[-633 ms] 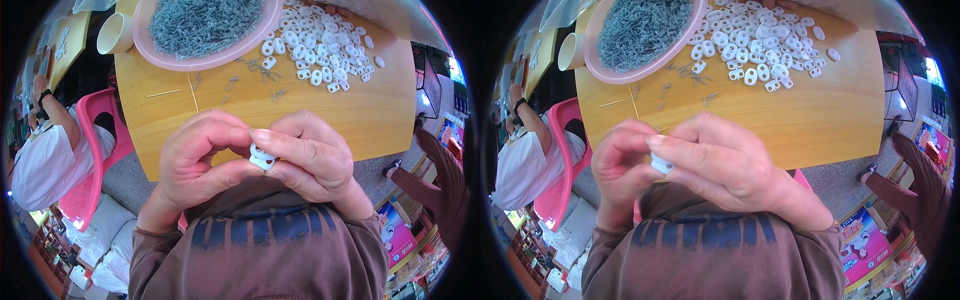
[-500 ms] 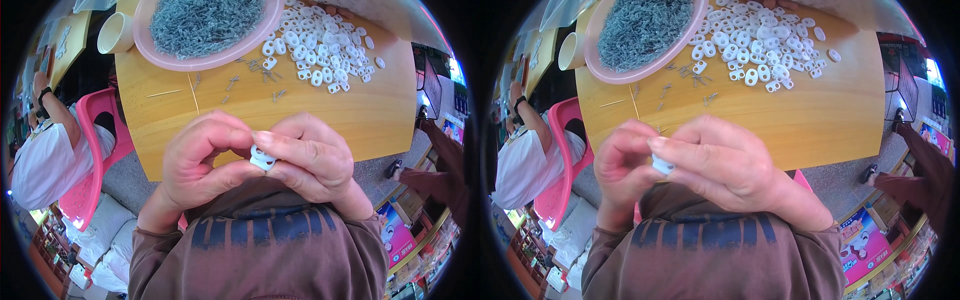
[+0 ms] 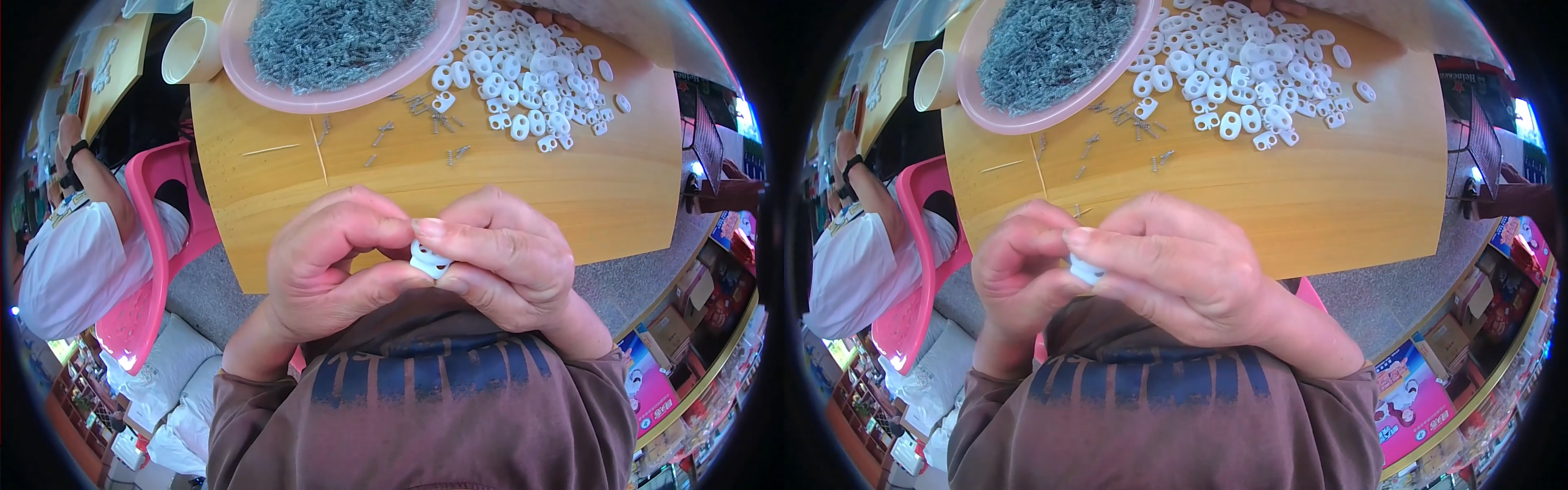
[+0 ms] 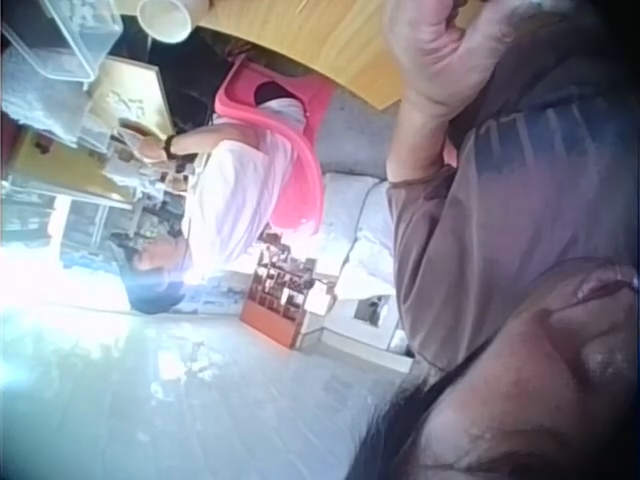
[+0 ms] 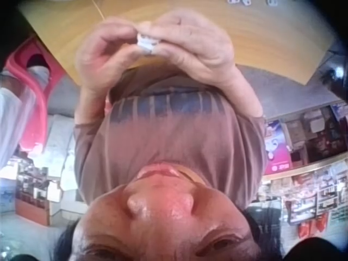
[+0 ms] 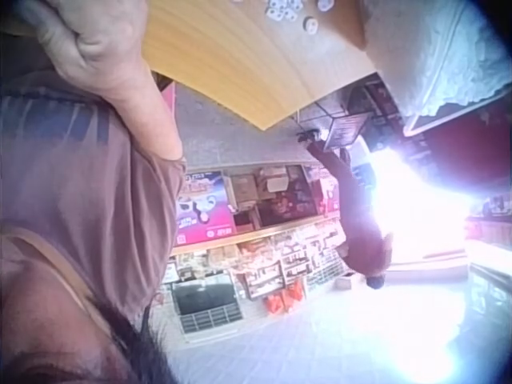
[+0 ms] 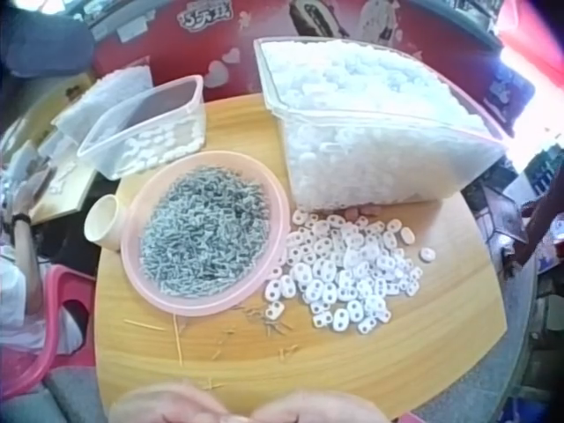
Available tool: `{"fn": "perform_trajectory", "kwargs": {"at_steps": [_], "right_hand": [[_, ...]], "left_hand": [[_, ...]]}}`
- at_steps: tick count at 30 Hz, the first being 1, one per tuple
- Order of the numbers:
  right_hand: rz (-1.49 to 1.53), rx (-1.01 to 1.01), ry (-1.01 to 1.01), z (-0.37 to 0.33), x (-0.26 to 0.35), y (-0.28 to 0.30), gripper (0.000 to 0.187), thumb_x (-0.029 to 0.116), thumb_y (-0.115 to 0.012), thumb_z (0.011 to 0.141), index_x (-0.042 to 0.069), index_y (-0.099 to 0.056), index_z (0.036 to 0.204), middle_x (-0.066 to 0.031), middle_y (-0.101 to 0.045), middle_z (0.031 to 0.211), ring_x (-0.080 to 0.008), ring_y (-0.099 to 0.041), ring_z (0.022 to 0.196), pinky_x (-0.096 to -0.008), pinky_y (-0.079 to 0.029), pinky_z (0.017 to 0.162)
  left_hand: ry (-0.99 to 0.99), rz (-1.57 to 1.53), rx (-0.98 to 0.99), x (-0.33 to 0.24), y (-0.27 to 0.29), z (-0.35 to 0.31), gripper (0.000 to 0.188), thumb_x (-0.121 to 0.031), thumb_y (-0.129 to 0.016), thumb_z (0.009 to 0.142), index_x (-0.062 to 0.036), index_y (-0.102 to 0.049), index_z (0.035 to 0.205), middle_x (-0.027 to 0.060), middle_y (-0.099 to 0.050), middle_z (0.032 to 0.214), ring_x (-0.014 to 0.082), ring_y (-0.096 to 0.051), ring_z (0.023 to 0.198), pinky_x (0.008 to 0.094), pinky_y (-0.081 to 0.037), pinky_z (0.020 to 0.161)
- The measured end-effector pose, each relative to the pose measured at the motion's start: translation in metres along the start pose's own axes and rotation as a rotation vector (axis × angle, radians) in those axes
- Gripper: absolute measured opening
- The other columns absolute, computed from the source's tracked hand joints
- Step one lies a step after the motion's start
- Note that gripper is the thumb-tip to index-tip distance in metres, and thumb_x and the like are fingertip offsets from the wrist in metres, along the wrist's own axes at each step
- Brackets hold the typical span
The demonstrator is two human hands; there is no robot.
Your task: Assembling small white plastic components with metal springs and pins at a workbench.
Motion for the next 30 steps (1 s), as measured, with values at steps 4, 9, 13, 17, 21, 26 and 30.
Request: {"fn": "perform_trajectory", "kwargs": {"at_steps": [4,9,13,17,21,26,30], "right_hand": [[0.003,0.016,0.002,-0.003,0.001,-0.001,0.026,0.003,-0.059,0.076,-0.004,-0.058,0.101,-0.0148,-0.059,0.087,-0.0183,-0.056,0.072,-0.0258,-0.046,0.061],[0.053,-0.011,-0.007,-0.002,0.0,-0.002,0.024,0.001,-0.057,0.077,-0.004,-0.058,0.1,-0.0148,-0.059,0.086,-0.019,-0.056,0.072,-0.0262,-0.045,0.061],[0.053,-0.004,-0.006,-0.003,-0.003,-0.001,0.025,0.001,-0.057,0.077,-0.004,-0.058,0.101,-0.015,-0.059,0.087,-0.019,-0.056,0.072,-0.026,-0.045,0.062],[0.079,-0.004,-0.04,-0.005,-0.004,-0.001,0.025,0.001,-0.057,0.076,-0.004,-0.058,0.101,-0.015,-0.059,0.088,-0.0187,-0.056,0.073,-0.0259,-0.045,0.062],[0.08,0.007,-0.073,-0.003,-0.004,0.001,0.026,0.003,-0.058,0.076,-0.004,-0.058,0.101,-0.0146,-0.059,0.088,-0.0184,-0.055,0.074,-0.0256,-0.044,0.063],[0.061,0.001,-0.071,-0.001,-0.005,0.004,0.028,0.004,-0.059,0.076,-0.004,-0.058,0.102,-0.0134,-0.058,0.087,-0.0176,-0.054,0.073,-0.0252,-0.042,0.062],[0.084,0.0,-0.09,-0.002,-0.006,0.005,0.029,0.006,-0.059,0.076,-0.004,-0.057,0.104,-0.0123,-0.057,0.087,-0.0171,-0.053,0.073,-0.0252,-0.042,0.063]], "left_hand": [[-0.017,0.042,0.019,-0.002,-0.001,-0.002,0.02,-0.006,-0.069,0.068,-0.0007,-0.056,0.083,0.0095,-0.058,0.078,0.0177,-0.056,0.068,0.0252,-0.044,0.058],[0.019,0.024,-0.02,-0.003,-0.003,-0.003,0.019,-0.004,-0.068,0.069,-0.0004,-0.056,0.082,0.0101,-0.058,0.079,0.0179,-0.057,0.068,0.0252,-0.044,0.058],[0.02,0.028,-0.029,0.001,-0.003,-0.003,0.018,-0.004,-0.068,0.069,-0.0002,-0.056,0.082,0.0102,-0.058,0.079,0.0179,-0.057,0.068,0.0252,-0.044,0.059],[0.035,0.024,-0.02,0.003,-0.004,-0.003,0.018,-0.004,-0.068,0.069,0.0,-0.056,0.082,0.01,-0.058,0.078,0.018,-0.057,0.068,0.0251,-0.044,0.059],[0.08,-0.073,-0.041,0.004,-0.006,-0.002,0.019,-0.004,-0.068,0.07,0.0002,-0.055,0.084,0.0097,-0.057,0.08,0.0161,-0.056,0.069,0.0244,-0.044,0.059],[0.058,-0.081,-0.017,0.006,-0.004,0.002,0.021,-0.005,-0.068,0.07,0.0006,-0.055,0.086,0.0093,-0.056,0.083,0.0144,-0.054,0.072,0.0234,-0.043,0.06],[0.08,-0.105,0.011,0.008,-0.005,0.003,0.024,-0.004,-0.068,0.07,0.0008,-0.054,0.089,0.0089,-0.055,0.083,0.0143,-0.054,0.072,0.0233,-0.044,0.062]]}}
Point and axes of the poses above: each hand's wrist, its own z-axis towards the middle knuckle, its own y-axis out of the back of the hand, x = y × z, the point moved 2 cm from there along z, towards the middle knuckle
